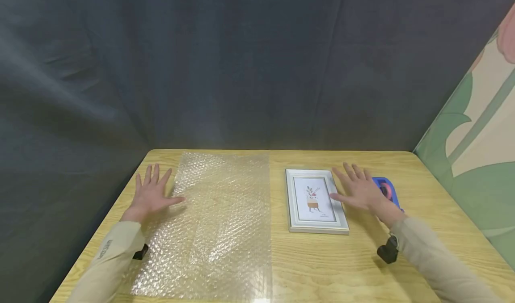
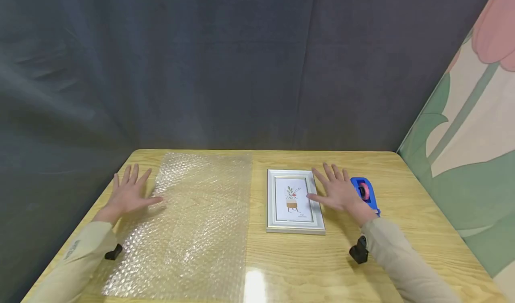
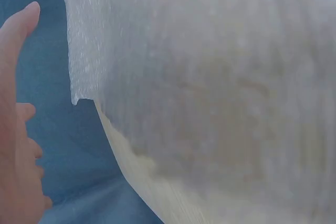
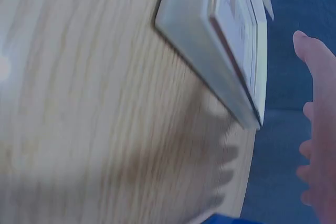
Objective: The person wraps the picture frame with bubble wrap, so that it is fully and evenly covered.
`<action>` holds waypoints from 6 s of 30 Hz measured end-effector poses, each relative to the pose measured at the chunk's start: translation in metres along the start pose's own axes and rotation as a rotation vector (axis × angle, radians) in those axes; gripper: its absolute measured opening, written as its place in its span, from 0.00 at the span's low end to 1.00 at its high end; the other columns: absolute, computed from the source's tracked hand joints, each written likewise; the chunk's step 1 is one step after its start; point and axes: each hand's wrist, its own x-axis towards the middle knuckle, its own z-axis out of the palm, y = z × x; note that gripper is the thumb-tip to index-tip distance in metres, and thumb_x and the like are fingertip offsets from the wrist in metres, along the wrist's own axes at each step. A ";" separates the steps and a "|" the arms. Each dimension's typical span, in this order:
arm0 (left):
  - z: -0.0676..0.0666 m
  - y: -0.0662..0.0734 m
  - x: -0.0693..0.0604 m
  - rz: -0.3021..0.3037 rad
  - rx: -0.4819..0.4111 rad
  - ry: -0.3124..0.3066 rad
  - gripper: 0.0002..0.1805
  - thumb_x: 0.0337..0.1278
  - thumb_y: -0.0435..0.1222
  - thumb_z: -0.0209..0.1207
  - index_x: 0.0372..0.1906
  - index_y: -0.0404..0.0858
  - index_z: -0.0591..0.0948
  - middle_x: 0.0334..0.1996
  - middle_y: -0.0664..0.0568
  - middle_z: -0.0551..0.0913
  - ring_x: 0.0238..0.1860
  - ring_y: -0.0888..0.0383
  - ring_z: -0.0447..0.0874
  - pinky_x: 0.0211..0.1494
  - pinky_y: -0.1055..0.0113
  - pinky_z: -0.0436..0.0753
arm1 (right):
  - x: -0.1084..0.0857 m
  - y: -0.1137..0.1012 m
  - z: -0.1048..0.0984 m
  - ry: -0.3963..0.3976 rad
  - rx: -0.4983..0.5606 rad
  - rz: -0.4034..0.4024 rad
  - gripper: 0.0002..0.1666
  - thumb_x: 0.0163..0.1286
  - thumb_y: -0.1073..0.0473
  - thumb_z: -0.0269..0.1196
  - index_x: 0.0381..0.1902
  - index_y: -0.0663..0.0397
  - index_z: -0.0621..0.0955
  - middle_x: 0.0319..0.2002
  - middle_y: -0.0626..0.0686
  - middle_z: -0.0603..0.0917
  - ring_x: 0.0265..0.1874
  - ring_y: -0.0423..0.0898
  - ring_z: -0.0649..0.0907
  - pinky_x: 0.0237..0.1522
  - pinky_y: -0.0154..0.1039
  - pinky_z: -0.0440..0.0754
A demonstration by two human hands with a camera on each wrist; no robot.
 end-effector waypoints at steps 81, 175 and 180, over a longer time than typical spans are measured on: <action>0.022 -0.019 -0.029 -0.033 -0.561 -0.142 0.34 0.47 0.29 0.60 0.60 0.20 0.61 0.31 0.46 0.73 0.24 0.57 0.68 0.23 0.67 0.72 | 0.074 -0.176 0.059 -0.067 1.057 0.289 0.42 0.52 0.78 0.58 0.66 0.65 0.59 0.61 0.61 0.67 0.31 0.45 0.79 0.23 0.30 0.75; 0.020 -0.004 -0.120 -0.377 -0.519 0.151 0.12 0.58 0.33 0.55 0.42 0.28 0.73 0.31 0.46 0.75 0.31 0.55 0.73 0.30 0.67 0.73 | 0.083 -0.144 0.050 -0.081 1.352 0.233 0.50 0.55 0.80 0.52 0.68 0.68 0.38 0.59 0.71 0.60 0.51 0.65 0.73 0.43 0.36 0.81; 0.022 -0.001 -0.125 -0.402 -0.503 0.168 0.17 0.59 0.36 0.55 0.47 0.27 0.73 0.34 0.42 0.75 0.36 0.49 0.75 0.34 0.62 0.75 | 0.084 -0.140 0.051 -0.077 1.378 0.230 0.49 0.57 0.78 0.52 0.68 0.68 0.37 0.57 0.70 0.63 0.48 0.62 0.76 0.42 0.37 0.81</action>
